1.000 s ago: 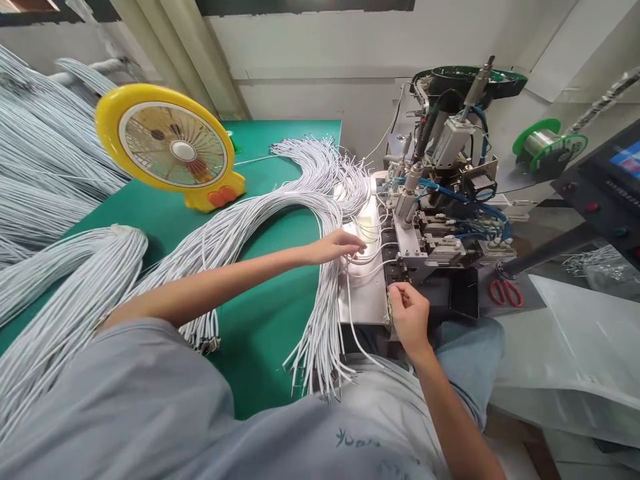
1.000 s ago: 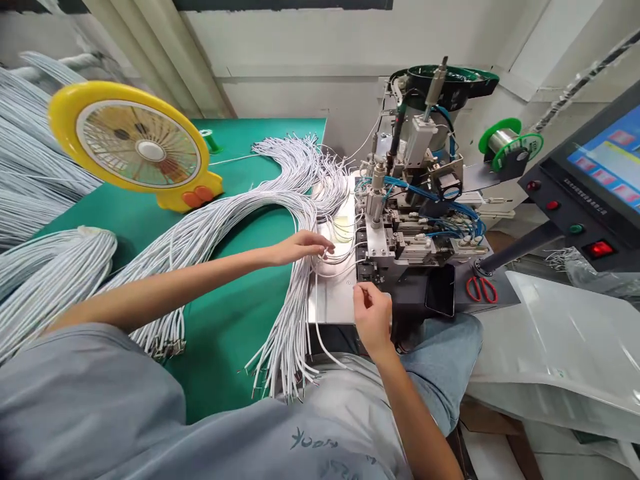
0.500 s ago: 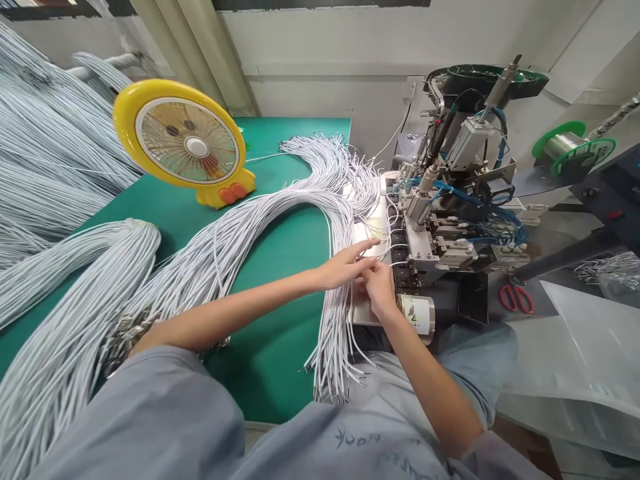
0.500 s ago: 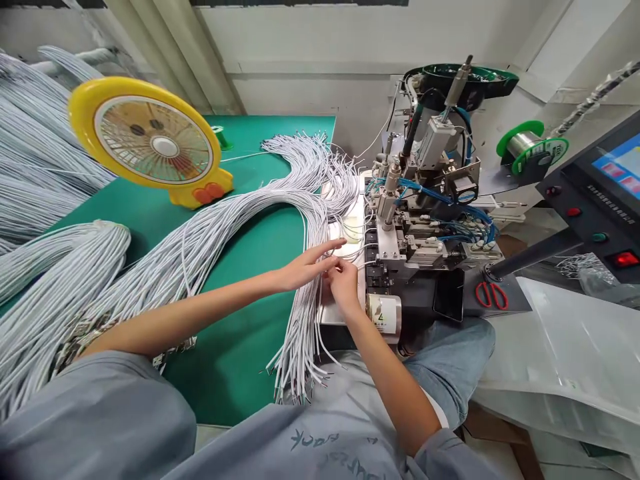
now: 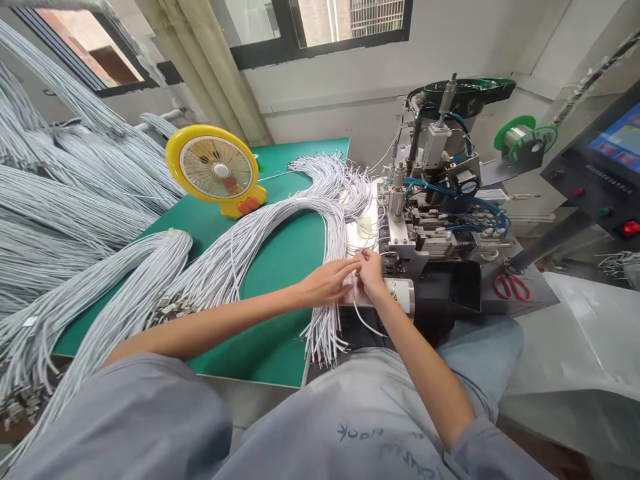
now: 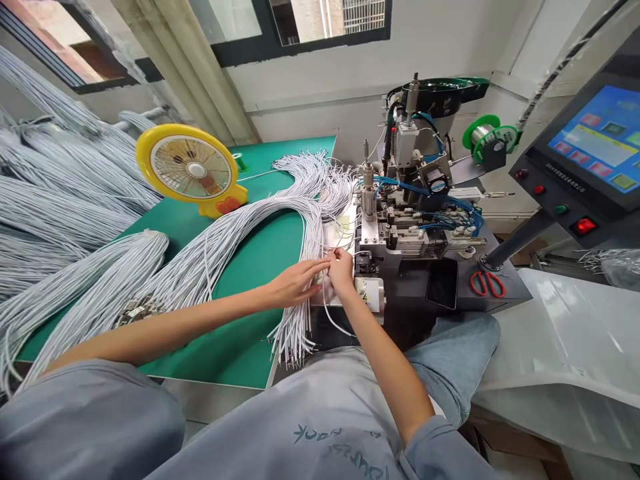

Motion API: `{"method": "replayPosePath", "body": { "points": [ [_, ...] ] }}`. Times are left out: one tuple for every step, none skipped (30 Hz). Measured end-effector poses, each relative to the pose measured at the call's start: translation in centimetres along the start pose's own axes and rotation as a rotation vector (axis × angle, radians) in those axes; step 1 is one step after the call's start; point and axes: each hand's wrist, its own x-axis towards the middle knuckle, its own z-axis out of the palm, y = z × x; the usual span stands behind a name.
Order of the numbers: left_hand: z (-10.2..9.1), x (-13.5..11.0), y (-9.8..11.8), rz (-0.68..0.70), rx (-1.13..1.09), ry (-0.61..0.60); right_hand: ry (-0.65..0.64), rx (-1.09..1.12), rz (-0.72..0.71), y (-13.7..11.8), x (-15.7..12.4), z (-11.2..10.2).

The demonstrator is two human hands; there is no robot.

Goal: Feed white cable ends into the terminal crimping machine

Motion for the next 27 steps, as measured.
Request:
{"method": "replayPosePath", "body": {
  "points": [
    [0.0, -0.3, -0.1, 0.022, 0.034, -0.027, 0.016, -0.022, -0.003, 0.0, 0.0, -0.2],
    [0.0, -0.4, -0.2, 0.054, 0.063, -0.056, 0.034, -0.044, -0.003, 0.0, 0.1, -0.4],
    [0.0, -0.5, -0.3, 0.096, 0.089, -0.087, 0.048, -0.067, -0.003, -0.1, 0.1, -0.6],
    [0.0, -0.4, -0.3, 0.141, 0.112, -0.119, 0.057, -0.088, -0.003, -0.2, 0.1, -0.8],
    [0.0, -0.3, -0.3, 0.182, 0.135, -0.15, 0.061, -0.106, -0.002, -0.3, 0.0, -0.9],
    [0.1, -0.2, -0.4, 0.215, 0.155, -0.178, 0.06, -0.12, 0.004, -0.5, -0.2, -1.1],
    [0.1, -0.1, -0.4, 0.242, 0.171, -0.198, 0.061, -0.132, 0.011, -0.7, -0.5, -1.2],
    [0.1, 0.0, -0.5, 0.264, 0.184, -0.21, 0.069, -0.144, 0.015, -0.9, -1.0, -1.4],
    [0.1, 0.0, -0.6, 0.28, 0.193, -0.212, 0.086, -0.156, 0.018, -1.0, -1.7, -1.5],
    [0.0, -0.1, -0.7, 0.291, 0.197, -0.208, 0.104, -0.169, 0.022, -1.1, -2.4, -1.6],
    [-0.1, -0.2, -0.9, 0.298, 0.194, -0.198, 0.113, -0.181, 0.032, -1.1, -3.1, -1.6],
    [-0.2, -0.4, -1.0, 0.304, 0.186, -0.189, 0.109, -0.189, 0.052, -1.1, -3.8, -1.6],
    [-0.4, -0.6, -1.2, 0.309, 0.176, -0.184, 0.094, -0.186, 0.083, -1.0, -4.4, -1.5],
    [-0.5, -0.9, -1.3, 0.311, 0.164, -0.181, 0.072, -0.168, 0.122, -0.9, -4.9, -1.4],
    [-0.7, -1.1, -1.5, 0.314, 0.149, -0.176, 0.05, -0.137, 0.163, -0.7, -5.1, -1.2],
    [-0.8, -1.3, -1.6, 0.318, 0.131, -0.173, 0.03, -0.094, 0.204, -0.5, -5.2, -1.0],
    [-0.9, -1.5, -1.7, 0.324, 0.111, -0.168, 0.015, -0.047, 0.241, -0.4, -5.1, -0.7],
    [-0.9, -1.7, -1.9, 0.335, 0.09, -0.165, 0.006, -0.007, 0.27, -0.3, -4.9, -0.3],
    [-0.9, -1.8, -2.1, 0.349, 0.07, -0.16, 0.004, 0.019, 0.287, -0.2, -4.7, 0.1],
    [-0.9, -2.0, -2.2, 0.36, 0.054, -0.16, 0.009, 0.03, 0.292, -0.2, -4.4, 0.5],
    [-0.9, -2.2, -2.4, 0.367, 0.039, -0.168, 0.023, 0.032, 0.284, -0.2, -4.2, 0.9],
    [-0.8, -2.3, -2.6, 0.365, 0.026, -0.181, 0.043, 0.029, 0.268, -0.2, -4.0, 1.3],
    [-0.8, -2.5, -2.7, 0.355, 0.011, -0.199, 0.067, 0.025, 0.251, -0.2, -3.8, 1.7],
    [-0.8, -2.7, -2.8, 0.337, -0.007, -0.221, 0.09, 0.02, 0.238, -0.2, -3.7, 2.0],
    [-0.8, -3.0, -2.8, 0.316, -0.03, -0.243, 0.109, 0.011, 0.226, -0.2, -3.7, 2.2],
    [-0.8, -3.2, -2.8, 0.296, -0.055, -0.259, 0.124, -0.01, 0.213, -0.2, -3.7, 2.4],
    [-0.8, -3.4, -2.8, 0.28, -0.081, -0.269, 0.138, -0.039, 0.192, -0.1, -3.7, 2.5]
  ]
}}
